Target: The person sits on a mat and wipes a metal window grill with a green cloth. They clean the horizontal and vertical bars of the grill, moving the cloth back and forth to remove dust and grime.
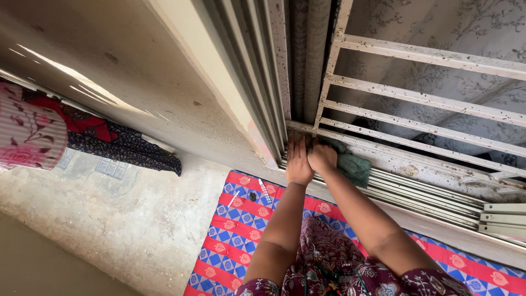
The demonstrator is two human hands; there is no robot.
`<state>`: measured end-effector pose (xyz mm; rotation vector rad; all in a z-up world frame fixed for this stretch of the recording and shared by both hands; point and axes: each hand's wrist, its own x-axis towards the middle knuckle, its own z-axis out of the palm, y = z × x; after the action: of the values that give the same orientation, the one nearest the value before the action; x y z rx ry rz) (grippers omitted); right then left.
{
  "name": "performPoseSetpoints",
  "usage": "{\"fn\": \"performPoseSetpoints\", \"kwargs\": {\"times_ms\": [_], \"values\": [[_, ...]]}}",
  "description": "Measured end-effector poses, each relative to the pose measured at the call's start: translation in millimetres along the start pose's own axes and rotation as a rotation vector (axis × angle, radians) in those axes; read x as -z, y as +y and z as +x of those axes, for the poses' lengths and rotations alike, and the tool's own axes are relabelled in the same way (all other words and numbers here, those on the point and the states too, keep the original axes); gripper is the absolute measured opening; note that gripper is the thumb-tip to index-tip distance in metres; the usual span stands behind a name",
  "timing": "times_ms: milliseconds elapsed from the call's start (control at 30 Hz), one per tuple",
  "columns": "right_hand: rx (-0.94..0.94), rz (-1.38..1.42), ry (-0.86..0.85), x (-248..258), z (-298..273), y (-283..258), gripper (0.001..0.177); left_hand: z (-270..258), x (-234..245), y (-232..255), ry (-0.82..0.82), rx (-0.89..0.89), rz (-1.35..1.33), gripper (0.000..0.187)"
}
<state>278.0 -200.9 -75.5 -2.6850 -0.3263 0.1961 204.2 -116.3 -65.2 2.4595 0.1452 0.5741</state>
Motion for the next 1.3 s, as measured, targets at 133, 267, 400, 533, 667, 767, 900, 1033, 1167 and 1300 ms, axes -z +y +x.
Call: {"fn": "performPoseSetpoints", "kwargs": {"times_ms": [133, 267, 400, 533, 667, 767, 900, 1033, 1167, 1300], "values": [[0.204, -0.002, -0.122, 17, -6, 15, 0.043, -4, 1, 0, -0.020, -0.021, 0.006, 0.075], [0.354, 0.183, -0.186, 35, -13, 43, 0.050, -4, 1, -1, 0.001, -0.034, -0.011, 0.080], [0.381, 0.266, -0.148, 50, -16, 50, 0.053, -10, -4, -8, 0.130, -0.079, -0.013, 0.069], [0.319, 0.112, -0.106, 29, -13, 35, 0.034, -26, -15, -15, 0.201, -0.011, -0.059, 0.036], [0.192, -0.074, -0.269, 9, 19, -6, 0.026, -28, -26, -23, 0.325, -0.078, -0.085, 0.018], [0.082, -0.046, -0.204, -11, 42, -28, 0.023, -33, -32, -30, 0.349, -0.115, -0.150, 0.015], [0.119, 0.252, 0.094, -34, 48, -45, 0.022, -33, -36, -36, 0.356, -0.124, -0.141, 0.018], [0.326, 0.466, 0.041, -46, 52, -32, 0.039, -34, -29, -33, 0.327, -0.131, -0.098, 0.019], [0.469, 0.213, -0.332, -41, 61, 4, 0.065, -28, -16, -25, 0.293, -0.160, -0.123, 0.020], [0.417, 0.143, -0.473, -37, 60, 7, 0.066, -26, -9, -16, 0.283, -0.148, -0.120, 0.020]]}}
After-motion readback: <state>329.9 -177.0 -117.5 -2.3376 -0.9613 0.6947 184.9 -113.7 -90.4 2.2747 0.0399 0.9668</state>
